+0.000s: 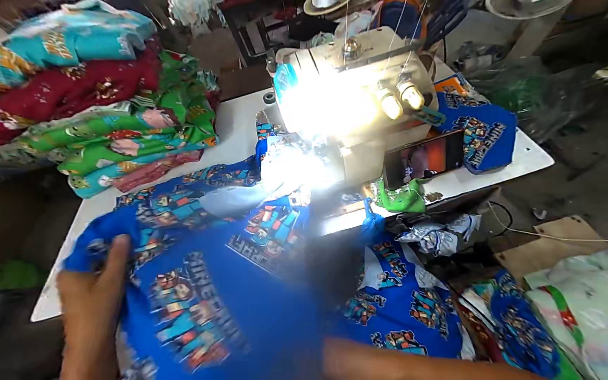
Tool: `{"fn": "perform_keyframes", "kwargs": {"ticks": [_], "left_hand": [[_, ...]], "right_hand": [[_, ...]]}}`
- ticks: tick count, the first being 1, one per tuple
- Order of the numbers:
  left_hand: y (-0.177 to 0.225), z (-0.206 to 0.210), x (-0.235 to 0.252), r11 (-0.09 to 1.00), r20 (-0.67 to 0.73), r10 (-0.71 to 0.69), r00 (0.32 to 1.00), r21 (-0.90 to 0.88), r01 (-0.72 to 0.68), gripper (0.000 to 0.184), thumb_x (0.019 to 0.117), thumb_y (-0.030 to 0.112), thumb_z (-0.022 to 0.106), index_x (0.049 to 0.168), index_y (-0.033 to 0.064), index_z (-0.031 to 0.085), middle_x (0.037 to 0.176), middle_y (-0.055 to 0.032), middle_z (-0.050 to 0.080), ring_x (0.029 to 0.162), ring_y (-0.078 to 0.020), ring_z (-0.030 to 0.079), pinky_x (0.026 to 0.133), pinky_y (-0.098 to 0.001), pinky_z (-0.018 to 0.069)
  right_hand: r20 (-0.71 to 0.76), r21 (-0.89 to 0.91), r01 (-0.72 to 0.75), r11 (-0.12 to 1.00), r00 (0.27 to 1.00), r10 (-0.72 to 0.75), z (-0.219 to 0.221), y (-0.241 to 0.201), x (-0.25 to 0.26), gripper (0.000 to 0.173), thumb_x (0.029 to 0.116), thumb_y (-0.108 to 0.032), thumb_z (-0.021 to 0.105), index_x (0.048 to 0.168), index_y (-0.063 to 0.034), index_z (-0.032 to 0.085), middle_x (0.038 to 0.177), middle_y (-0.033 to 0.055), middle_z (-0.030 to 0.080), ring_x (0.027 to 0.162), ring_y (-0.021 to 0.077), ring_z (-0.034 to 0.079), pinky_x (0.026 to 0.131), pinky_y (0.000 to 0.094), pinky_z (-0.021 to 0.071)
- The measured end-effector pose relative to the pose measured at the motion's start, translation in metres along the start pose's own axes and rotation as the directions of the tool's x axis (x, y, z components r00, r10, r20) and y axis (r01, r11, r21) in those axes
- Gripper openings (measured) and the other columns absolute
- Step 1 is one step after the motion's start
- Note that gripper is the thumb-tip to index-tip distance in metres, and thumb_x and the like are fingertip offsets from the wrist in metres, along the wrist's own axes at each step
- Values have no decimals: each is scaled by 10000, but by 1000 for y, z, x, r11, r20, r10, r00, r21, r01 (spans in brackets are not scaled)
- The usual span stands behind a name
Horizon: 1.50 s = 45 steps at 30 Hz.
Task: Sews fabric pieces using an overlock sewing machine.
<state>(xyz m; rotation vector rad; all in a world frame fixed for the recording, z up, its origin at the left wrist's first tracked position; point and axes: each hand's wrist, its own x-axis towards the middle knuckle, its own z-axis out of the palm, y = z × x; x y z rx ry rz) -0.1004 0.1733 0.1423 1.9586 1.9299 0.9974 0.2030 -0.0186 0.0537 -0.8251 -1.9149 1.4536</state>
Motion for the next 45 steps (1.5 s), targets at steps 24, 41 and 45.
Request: {"fn": "perform_keyframes", "kwargs": {"ticks": [24,41,45], "left_hand": [[100,177,-56,825,-227,539,811,-55,-563,357,876,43,694,1231,72,663,1308,-196,561,1249,-338,521,1065,-442,430],[143,110,2,875,86,470,879,-175,-451,257,1074,175,506,1098,-6,687,928,-104,685,799,-134,628,749,-301,515],[147,119,-68,606,233,767,597,41,-794,178,992,168,618,956,40,736,763,-108,655,585,-238,639,501,-367,522]], "right_hand": [[-800,357,262,897,582,148,-118,42,81,181,968,-79,667,1147,-65,691,1013,31,694,879,82,658,778,242,558],[-749,335,173,926,645,151,-113,47,74,192,1078,-217,484,1167,-92,601,888,11,631,758,78,622,708,260,546],[-751,273,98,957,644,148,-98,41,58,281,1042,-95,508,1313,-25,529,872,7,682,737,29,633,673,200,528]]}}
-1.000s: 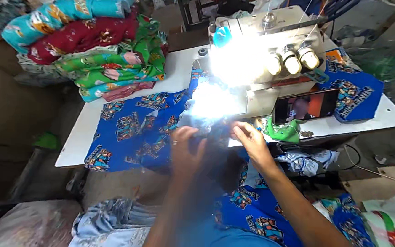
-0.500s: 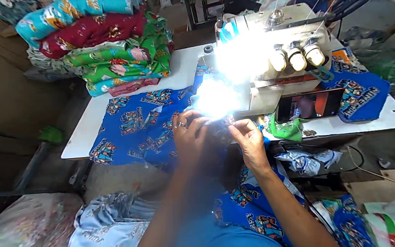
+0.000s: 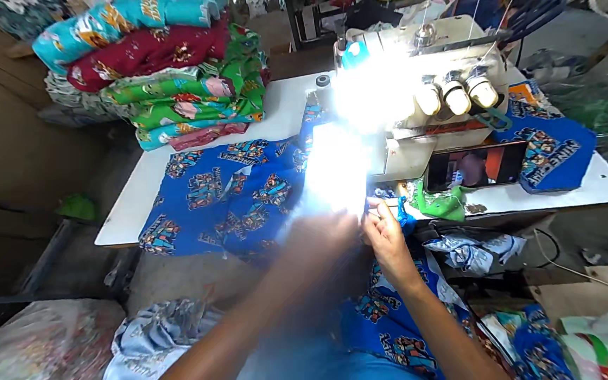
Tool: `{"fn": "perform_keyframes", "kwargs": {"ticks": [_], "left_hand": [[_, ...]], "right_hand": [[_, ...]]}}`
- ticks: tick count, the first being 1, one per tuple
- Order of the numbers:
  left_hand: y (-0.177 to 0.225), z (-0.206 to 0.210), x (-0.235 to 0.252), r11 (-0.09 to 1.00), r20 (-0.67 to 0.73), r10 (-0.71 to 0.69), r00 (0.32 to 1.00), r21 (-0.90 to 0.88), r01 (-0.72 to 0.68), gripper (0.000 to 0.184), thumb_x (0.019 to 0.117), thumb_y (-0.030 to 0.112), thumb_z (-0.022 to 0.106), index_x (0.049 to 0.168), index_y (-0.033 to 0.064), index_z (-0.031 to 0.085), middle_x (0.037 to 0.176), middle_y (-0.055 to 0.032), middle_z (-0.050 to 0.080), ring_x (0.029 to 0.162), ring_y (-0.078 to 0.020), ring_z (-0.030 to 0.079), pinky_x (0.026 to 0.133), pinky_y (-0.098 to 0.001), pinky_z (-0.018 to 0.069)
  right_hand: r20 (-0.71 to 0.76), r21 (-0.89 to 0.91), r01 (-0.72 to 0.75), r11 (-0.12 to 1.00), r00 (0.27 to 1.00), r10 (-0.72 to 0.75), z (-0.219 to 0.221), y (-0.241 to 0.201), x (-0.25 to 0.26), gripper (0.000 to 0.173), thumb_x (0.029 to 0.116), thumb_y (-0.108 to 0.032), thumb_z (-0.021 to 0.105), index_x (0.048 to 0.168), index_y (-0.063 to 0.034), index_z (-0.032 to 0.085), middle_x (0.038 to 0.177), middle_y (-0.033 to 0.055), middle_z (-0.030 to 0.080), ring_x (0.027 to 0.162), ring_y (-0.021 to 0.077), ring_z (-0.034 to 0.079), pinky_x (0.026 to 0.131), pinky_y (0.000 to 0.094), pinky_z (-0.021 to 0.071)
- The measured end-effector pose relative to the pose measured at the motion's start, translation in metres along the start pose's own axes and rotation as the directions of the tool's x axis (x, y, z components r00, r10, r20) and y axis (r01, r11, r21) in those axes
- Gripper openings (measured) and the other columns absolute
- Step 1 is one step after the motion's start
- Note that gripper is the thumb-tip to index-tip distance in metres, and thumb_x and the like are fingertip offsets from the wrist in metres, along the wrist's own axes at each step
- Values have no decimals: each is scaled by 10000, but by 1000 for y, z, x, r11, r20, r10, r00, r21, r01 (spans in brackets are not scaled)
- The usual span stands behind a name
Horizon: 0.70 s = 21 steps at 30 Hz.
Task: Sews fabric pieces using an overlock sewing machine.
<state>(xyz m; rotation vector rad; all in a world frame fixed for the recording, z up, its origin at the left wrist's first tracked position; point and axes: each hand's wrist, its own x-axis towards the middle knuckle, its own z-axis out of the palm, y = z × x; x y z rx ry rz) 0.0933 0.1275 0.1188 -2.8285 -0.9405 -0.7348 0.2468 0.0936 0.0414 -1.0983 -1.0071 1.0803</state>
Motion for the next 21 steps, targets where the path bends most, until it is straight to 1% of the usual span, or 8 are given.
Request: {"fn": "perform_keyframes", "kwargs": {"ticks": [3,5,8,11,13,17,19,21], "left_hand": [[13,14,-12,997,3,-38,999,71,37,224,1015,194,579,954,54,743,725,-95,612,518,-220,582,445,-315,451],[14,13,-3,991,-25,-97,995,88,99,216,1004,187,591,950,58,756,720,-86,619,535,-212,593,454,-305,452],[12,14,14,981,-46,-151,988,114,155,199,987,182,606,953,66,764,699,-81,623,553,-214,608,460,-302,451],[8,15,30,976,-50,-177,983,124,182,174,984,174,614,975,75,757,745,-78,640,583,-206,612,484,-299,463],[7,16,40,975,-61,-178,982,126,184,157,979,153,621,986,70,755,747,-80,644,567,-206,593,476,-302,442],[5,17,58,970,-77,-198,977,130,206,143,958,131,651,1027,58,753,638,-76,577,490,-216,533,434,-318,380],[5,17,62,966,-74,-221,972,119,229,167,965,136,657,1074,50,749,646,-78,584,509,-224,548,449,-326,396],[6,19,63,962,-84,-235,968,123,244,210,965,106,651,1142,34,738,737,-105,649,557,-242,595,474,-344,442]], "right_hand": [[0,-17,-3,1000,1000,3,-1,-3,-13,226,1031,-71,523,1229,27,574,945,12,712,819,3,664,746,176,549],[-9,0,8,1000,1000,-8,-1,-5,-12,202,1027,-60,537,1186,43,606,954,25,722,830,5,675,762,165,558],[-23,14,43,999,999,-43,-2,-10,0,222,1009,-39,569,1189,74,633,1005,57,743,896,13,702,836,165,572],[-28,3,73,997,997,-73,-5,-13,12,216,997,-35,582,1172,63,661,995,51,746,887,7,700,826,155,570],[-28,-11,92,996,995,-92,-6,-14,18,213,994,-32,583,1168,53,672,1002,45,748,887,3,700,818,151,572],[-50,-24,133,991,990,-135,-5,-15,27,225,974,-9,602,1177,58,673,973,31,750,862,-9,699,820,148,574],[-62,-37,143,989,987,-145,-5,-16,30,227,968,-16,621,1178,48,678,947,20,749,831,-16,693,798,142,571],[-73,-58,159,986,984,-163,-5,-16,32,224,966,-28,634,1176,30,686,945,13,750,824,-18,691,793,142,570]]}}
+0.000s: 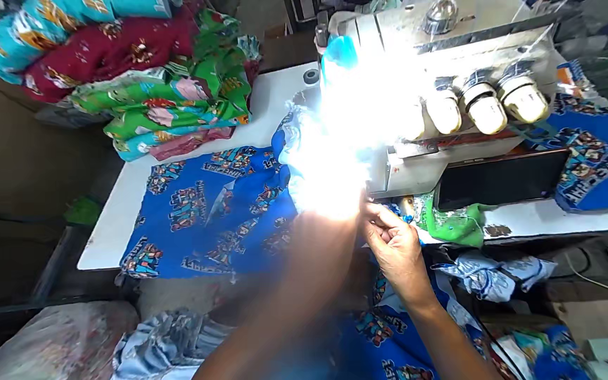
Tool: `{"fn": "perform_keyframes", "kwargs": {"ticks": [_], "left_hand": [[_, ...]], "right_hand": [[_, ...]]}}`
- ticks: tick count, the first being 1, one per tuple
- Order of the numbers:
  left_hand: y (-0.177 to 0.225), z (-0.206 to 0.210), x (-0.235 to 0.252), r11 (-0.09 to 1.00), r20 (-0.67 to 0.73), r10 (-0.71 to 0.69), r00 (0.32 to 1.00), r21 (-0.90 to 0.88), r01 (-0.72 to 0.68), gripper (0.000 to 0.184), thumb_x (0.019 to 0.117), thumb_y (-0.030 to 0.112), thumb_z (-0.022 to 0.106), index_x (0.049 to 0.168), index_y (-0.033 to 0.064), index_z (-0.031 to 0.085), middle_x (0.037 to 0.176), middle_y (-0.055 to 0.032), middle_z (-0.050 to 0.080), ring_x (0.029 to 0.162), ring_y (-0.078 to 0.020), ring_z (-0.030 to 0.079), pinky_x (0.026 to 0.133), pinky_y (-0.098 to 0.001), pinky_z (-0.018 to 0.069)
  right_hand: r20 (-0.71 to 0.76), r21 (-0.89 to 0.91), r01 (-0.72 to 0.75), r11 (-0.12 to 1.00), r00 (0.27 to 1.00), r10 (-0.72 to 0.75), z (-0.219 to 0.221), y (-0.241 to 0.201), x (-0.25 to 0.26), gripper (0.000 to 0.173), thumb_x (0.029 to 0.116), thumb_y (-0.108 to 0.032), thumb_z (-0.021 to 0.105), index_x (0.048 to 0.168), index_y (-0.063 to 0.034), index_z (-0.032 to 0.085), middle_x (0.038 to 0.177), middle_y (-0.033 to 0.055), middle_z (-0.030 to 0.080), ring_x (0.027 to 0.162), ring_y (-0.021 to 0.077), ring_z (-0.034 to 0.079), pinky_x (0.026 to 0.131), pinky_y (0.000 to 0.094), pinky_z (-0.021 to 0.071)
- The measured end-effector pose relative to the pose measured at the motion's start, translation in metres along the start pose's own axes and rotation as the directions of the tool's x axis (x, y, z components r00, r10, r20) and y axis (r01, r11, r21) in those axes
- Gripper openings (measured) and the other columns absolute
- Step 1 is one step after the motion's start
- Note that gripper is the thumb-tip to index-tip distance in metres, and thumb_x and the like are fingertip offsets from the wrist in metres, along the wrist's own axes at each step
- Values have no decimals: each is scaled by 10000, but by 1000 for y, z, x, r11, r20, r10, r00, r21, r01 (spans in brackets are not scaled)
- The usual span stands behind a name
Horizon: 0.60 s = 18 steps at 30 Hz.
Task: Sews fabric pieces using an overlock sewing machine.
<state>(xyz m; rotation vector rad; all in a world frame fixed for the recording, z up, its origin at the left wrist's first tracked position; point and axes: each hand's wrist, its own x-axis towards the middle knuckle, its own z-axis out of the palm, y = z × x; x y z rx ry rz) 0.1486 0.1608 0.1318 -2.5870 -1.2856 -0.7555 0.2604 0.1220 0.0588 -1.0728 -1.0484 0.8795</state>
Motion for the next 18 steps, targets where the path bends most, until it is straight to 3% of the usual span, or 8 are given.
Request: {"fn": "perform_keyframes", "kwargs": {"ticks": [3,5,7,9,11,13,16,18], "left_hand": [[0,9,-11,999,-105,2,994,38,2,281,953,76,647,1219,84,738,954,-118,717,712,-256,648,564,-351,479],[-7,19,-22,1000,-206,20,978,17,-17,289,943,61,657,1217,104,740,1110,-137,694,985,-296,635,808,-384,502],[-19,28,-30,998,-244,51,968,-21,-58,298,922,64,679,1218,66,708,1250,-180,640,1205,-352,565,1031,-454,430],[-33,34,-34,996,-214,72,974,-40,-82,359,905,70,700,1262,34,689,1362,-204,612,1338,-393,523,1163,-529,355],[-46,36,-34,989,-193,103,976,-86,-122,333,914,48,681,1245,34,715,1386,-195,616,1373,-394,513,1206,-565,304],[-51,32,-33,971,-238,168,957,-127,-202,243,964,44,646,1181,67,753,1315,-144,678,1328,-326,573,1206,-556,304],[-49,25,-32,929,-316,269,910,-165,-332,178,979,56,641,1090,79,779,1135,-82,766,1139,-213,703,1123,-442,442],[-45,27,-33,928,-318,274,908,-160,-336,167,975,66,663,1103,62,770,1128,-96,765,1135,-219,705,1089,-410,480]], "right_hand": [[-14,-37,-6,999,1000,5,-1,-2,0,220,973,-46,637,1179,9,692,957,11,754,833,-18,696,795,146,571],[-22,-51,-18,999,1000,17,-2,-3,-1,192,980,-65,643,1154,-8,701,958,12,754,837,-12,697,787,147,570],[-38,-79,-17,997,999,14,-2,0,-2,144,981,-84,647,1094,-21,712,954,17,729,839,6,688,792,161,576],[-50,-98,-22,995,999,17,-3,3,-3,134,976,-107,655,1064,-35,726,959,14,687,831,23,653,767,169,557],[-45,-57,-49,997,998,47,-3,1,-3,139,976,-97,656,1084,-37,719,970,13,696,837,25,665,773,175,566],[-45,-23,-72,997,996,71,-2,-1,-4,160,976,-78,653,1117,-26,710,985,19,715,855,26,685,797,179,577],[-47,-3,-90,996,995,90,-3,-3,-6,181,983,-66,638,1143,-17,706,1011,24,726,881,23,689,816,178,573],[-51,16,-90,996,995,91,-2,-2,-7,169,980,-60,640,1129,-18,709,990,21,731,857,27,690,795,185,577]]}}
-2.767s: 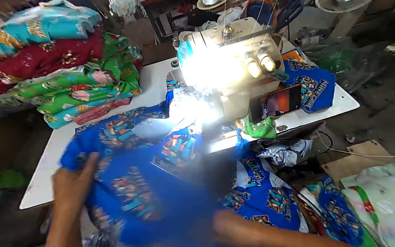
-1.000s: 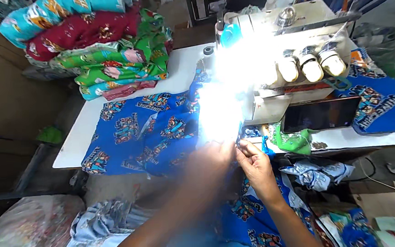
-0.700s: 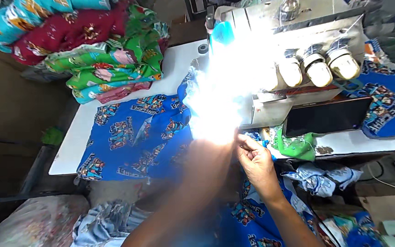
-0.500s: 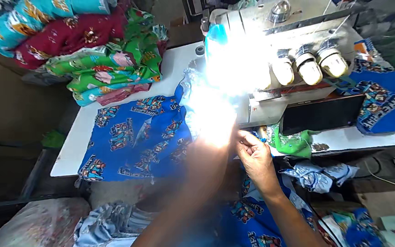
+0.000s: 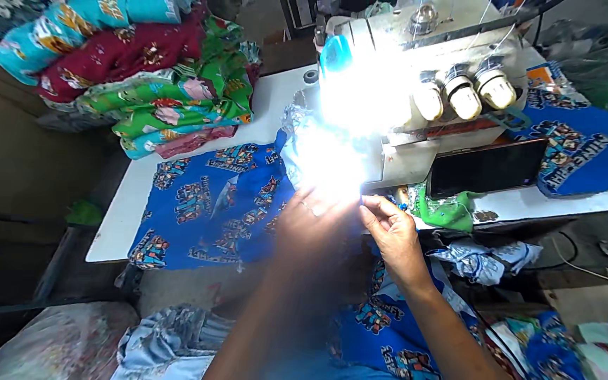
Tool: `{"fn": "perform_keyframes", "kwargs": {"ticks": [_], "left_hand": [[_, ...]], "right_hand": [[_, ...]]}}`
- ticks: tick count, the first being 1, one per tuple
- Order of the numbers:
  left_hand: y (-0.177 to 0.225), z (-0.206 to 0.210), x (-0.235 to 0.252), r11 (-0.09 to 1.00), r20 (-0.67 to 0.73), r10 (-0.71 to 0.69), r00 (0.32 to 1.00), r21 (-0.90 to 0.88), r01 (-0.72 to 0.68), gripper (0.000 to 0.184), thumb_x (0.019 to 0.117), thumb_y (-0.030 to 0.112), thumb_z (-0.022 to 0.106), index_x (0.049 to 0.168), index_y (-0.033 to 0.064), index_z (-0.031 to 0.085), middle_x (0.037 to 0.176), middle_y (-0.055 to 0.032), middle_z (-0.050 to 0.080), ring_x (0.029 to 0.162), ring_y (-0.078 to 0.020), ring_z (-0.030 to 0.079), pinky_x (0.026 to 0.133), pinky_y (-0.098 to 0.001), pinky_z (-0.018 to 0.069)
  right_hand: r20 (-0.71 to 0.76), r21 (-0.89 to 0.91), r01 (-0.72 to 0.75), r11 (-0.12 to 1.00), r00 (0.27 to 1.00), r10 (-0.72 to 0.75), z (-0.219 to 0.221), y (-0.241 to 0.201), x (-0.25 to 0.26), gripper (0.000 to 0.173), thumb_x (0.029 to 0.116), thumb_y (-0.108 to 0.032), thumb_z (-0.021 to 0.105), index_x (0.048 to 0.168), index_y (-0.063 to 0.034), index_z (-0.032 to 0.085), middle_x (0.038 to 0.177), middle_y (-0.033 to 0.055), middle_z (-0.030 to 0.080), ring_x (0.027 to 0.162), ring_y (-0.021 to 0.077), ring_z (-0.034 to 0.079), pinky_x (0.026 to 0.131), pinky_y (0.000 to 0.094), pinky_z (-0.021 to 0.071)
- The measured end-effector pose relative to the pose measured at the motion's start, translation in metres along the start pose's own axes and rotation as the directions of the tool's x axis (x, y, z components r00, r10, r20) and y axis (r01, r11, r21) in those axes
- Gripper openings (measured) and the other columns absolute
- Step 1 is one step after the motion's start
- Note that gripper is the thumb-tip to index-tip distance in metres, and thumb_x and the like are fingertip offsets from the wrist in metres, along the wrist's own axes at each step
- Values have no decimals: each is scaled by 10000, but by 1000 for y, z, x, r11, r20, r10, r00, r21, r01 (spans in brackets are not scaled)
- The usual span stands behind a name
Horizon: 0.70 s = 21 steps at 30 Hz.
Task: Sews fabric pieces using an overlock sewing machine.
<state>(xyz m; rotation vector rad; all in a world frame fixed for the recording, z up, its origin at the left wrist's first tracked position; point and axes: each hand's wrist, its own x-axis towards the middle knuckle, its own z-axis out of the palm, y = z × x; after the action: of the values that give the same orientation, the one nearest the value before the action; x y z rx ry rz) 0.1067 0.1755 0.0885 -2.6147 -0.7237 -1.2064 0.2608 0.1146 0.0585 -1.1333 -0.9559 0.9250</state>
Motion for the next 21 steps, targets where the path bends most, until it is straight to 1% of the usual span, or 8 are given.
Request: {"fn": "perform_keyframes", "kwargs": {"ticks": [3,4,6,8,10,13,17,21], "left_hand": [[1,7,-3,993,49,-96,994,74,92,311,925,33,671,1232,12,714,1220,-174,710,1182,-312,665,1101,-439,462],[1,8,-3,990,50,-109,993,92,104,318,925,18,656,1237,22,719,1247,-165,707,1203,-310,659,1121,-443,443],[4,7,-3,993,14,-88,996,86,86,239,954,37,659,1165,67,766,1234,-117,727,1197,-269,669,1120,-437,446],[10,5,-4,996,-44,-61,997,67,64,162,939,68,700,1063,104,797,1120,-85,750,1087,-235,683,1013,-392,500],[14,4,-7,996,-61,-66,996,56,70,116,920,89,729,1005,117,802,1007,-77,732,986,-228,662,926,-379,502],[16,5,-10,995,-68,-85,994,47,88,86,918,103,744,982,115,800,926,-72,713,921,-216,650,890,-370,492],[19,3,-10,994,-75,-110,991,13,112,60,914,119,760,964,103,790,922,-68,728,908,-204,661,874,-359,493],[23,-1,-12,993,-46,-119,992,12,120,47,912,119,755,941,117,792,925,-52,734,912,-194,665,835,-341,503]], "right_hand": [[-10,14,-20,1000,1000,20,0,-1,-1,127,967,-51,654,1078,-20,707,929,12,715,804,21,675,755,178,571],[-7,22,-25,999,1000,25,0,-1,-2,115,967,-48,654,1067,-21,705,919,13,708,790,26,670,742,178,569],[0,42,-21,999,1000,21,-1,-3,-3,95,972,-47,647,1049,-22,696,889,13,696,731,37,656,690,181,567],[14,66,-23,998,1000,22,-2,-5,-5,98,975,-40,639,1051,-17,697,879,17,700,704,51,657,663,190,573],[30,87,-37,996,999,35,-4,-6,-8,128,974,-27,636,1085,-8,698,898,32,711,722,73,684,684,212,598],[46,89,-61,994,997,57,-6,-5,-10,179,960,-8,647,1131,1,698,950,56,728,770,107,716,732,245,623],[43,95,-71,993,997,67,-7,-5,-11,134,961,-2,649,1080,10,709,870,49,733,724,107,716,711,245,623],[54,113,-64,992,997,58,-8,-4,-12,136,960,14,641,1076,20,712,871,61,733,725,117,722,716,261,632]]}}
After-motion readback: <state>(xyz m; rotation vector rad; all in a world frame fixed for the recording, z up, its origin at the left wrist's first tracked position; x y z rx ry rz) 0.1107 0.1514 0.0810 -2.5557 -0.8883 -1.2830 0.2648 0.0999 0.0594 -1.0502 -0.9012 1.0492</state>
